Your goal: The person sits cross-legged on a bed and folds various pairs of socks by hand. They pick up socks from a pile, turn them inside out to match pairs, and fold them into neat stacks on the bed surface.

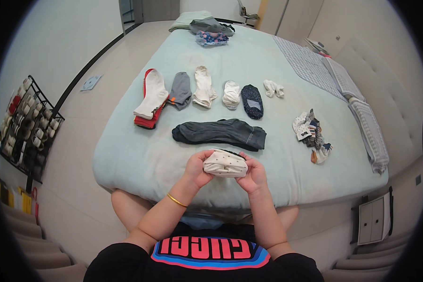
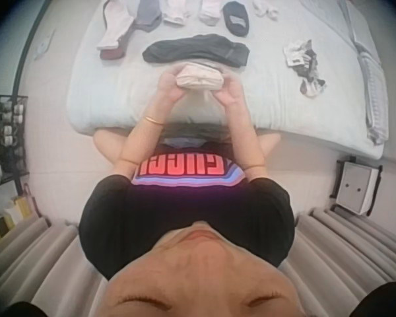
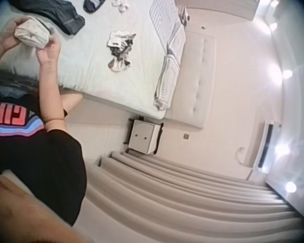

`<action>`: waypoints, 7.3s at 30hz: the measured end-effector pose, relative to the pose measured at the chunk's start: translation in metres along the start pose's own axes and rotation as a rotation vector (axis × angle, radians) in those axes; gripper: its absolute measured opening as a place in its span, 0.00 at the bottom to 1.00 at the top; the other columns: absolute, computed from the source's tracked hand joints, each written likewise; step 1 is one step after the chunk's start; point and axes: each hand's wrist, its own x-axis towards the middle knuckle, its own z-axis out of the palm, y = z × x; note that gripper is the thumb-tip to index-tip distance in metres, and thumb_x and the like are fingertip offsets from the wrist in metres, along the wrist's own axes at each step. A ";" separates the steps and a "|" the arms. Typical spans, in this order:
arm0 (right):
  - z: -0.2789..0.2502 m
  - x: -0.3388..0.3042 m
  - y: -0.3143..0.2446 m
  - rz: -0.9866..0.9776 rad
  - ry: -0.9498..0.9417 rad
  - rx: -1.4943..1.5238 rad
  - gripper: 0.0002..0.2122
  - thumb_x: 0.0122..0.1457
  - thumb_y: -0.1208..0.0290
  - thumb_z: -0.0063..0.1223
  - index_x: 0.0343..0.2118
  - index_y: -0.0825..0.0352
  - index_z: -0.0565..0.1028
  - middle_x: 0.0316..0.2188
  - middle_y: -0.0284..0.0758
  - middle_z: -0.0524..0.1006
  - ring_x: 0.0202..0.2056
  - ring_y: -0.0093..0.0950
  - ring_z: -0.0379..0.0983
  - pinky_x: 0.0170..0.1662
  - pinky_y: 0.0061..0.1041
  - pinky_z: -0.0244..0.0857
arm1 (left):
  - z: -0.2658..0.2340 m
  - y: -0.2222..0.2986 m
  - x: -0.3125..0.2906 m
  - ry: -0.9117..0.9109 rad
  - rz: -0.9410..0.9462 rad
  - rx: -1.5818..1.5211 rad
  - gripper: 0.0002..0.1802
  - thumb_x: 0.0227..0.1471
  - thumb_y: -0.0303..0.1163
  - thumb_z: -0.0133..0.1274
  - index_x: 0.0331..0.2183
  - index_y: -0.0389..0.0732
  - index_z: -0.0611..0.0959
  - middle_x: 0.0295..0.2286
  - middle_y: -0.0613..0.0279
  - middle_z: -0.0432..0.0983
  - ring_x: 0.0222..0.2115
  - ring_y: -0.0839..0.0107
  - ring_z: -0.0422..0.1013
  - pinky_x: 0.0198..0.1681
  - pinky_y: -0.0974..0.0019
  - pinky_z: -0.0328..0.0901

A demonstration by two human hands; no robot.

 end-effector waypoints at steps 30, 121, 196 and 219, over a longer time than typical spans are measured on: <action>-0.003 0.003 0.009 -0.095 -0.209 -0.204 0.15 0.54 0.74 0.46 0.45 0.70 0.64 0.43 0.40 0.69 0.44 0.31 0.67 0.47 0.31 0.62 | 0.000 0.001 -0.007 -0.235 0.100 0.271 0.18 0.53 0.37 0.44 0.42 0.35 0.71 0.39 0.57 0.72 0.39 0.69 0.69 0.43 0.66 0.64; -0.027 0.036 0.042 -1.033 0.227 -1.383 0.12 0.41 0.89 0.44 0.31 0.71 0.69 0.26 0.38 0.73 0.29 0.30 0.70 0.36 0.22 0.64 | -0.015 -0.023 0.019 0.301 1.012 1.245 0.14 0.34 0.17 0.49 0.30 0.35 0.74 0.24 0.57 0.71 0.25 0.64 0.68 0.31 0.67 0.64; 0.003 0.011 -0.041 -0.662 -0.412 -0.520 0.04 0.54 0.81 0.42 0.32 0.66 0.67 0.45 0.41 0.66 0.41 0.25 0.66 0.43 0.22 0.63 | 0.072 0.007 0.023 -0.325 0.507 1.445 0.23 0.42 0.25 0.56 0.42 0.36 0.68 0.29 0.60 0.72 0.31 0.75 0.70 0.34 0.72 0.65; 0.063 -0.007 -0.023 -0.796 -0.179 -0.670 0.04 0.57 0.77 0.43 0.34 0.68 0.66 0.27 0.29 0.71 0.30 0.15 0.66 0.35 0.13 0.60 | 0.109 0.026 -0.027 -0.166 1.089 1.507 0.05 0.37 0.23 0.57 0.22 0.35 0.78 0.30 0.60 0.69 0.32 0.71 0.67 0.35 0.72 0.62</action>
